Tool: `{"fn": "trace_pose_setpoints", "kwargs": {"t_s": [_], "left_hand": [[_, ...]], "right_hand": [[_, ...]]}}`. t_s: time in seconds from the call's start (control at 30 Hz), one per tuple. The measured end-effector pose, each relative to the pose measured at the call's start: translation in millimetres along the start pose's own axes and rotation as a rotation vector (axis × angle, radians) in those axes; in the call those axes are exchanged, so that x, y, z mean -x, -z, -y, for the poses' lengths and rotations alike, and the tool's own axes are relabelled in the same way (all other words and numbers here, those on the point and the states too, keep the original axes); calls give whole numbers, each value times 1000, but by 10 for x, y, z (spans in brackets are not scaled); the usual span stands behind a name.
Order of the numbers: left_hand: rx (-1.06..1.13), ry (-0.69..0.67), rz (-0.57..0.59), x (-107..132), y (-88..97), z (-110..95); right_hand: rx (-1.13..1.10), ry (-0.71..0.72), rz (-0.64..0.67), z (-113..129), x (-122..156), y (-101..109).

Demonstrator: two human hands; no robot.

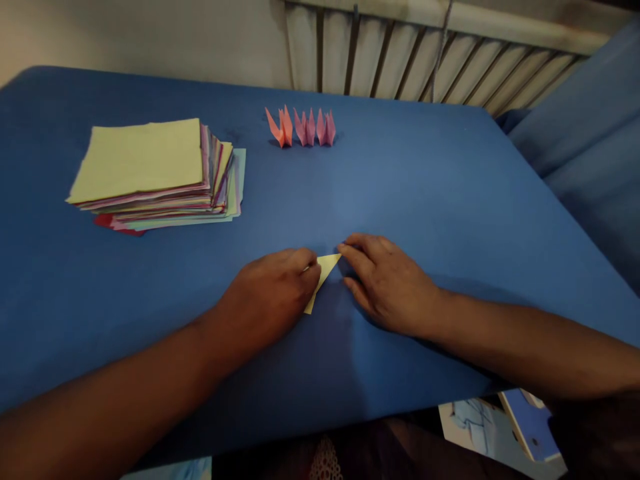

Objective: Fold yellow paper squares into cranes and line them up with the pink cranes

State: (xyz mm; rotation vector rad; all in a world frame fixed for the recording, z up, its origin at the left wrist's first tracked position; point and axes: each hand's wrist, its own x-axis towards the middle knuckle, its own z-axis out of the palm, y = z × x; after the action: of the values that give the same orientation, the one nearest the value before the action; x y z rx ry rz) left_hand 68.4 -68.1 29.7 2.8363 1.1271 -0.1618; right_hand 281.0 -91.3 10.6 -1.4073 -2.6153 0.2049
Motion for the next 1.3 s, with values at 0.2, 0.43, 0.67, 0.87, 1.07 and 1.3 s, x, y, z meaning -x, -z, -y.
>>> {"fn": "trace_pose_setpoints", "kwargs": {"t_s": [0.2, 0.43, 0.67, 0.87, 1.07, 1.3], "left_hand": [[-30, -19, 2, 20, -4, -14], [-4, -11, -18, 49, -29, -1], [1, -2, 21, 52, -4, -15], [6, -8, 25, 56, -14, -28], [122, -5, -19, 138, -44, -1], [57, -140, -87, 126, -142, 74]], "right_hand": [[26, 35, 37, 44, 2, -74], [96, 2, 49, 95, 27, -7], [150, -59, 48, 81, 47, 23], [128, 13, 63, 50, 2, -5], [184, 5, 100, 61, 22, -6], [108, 150, 48, 11, 17, -85]]}}
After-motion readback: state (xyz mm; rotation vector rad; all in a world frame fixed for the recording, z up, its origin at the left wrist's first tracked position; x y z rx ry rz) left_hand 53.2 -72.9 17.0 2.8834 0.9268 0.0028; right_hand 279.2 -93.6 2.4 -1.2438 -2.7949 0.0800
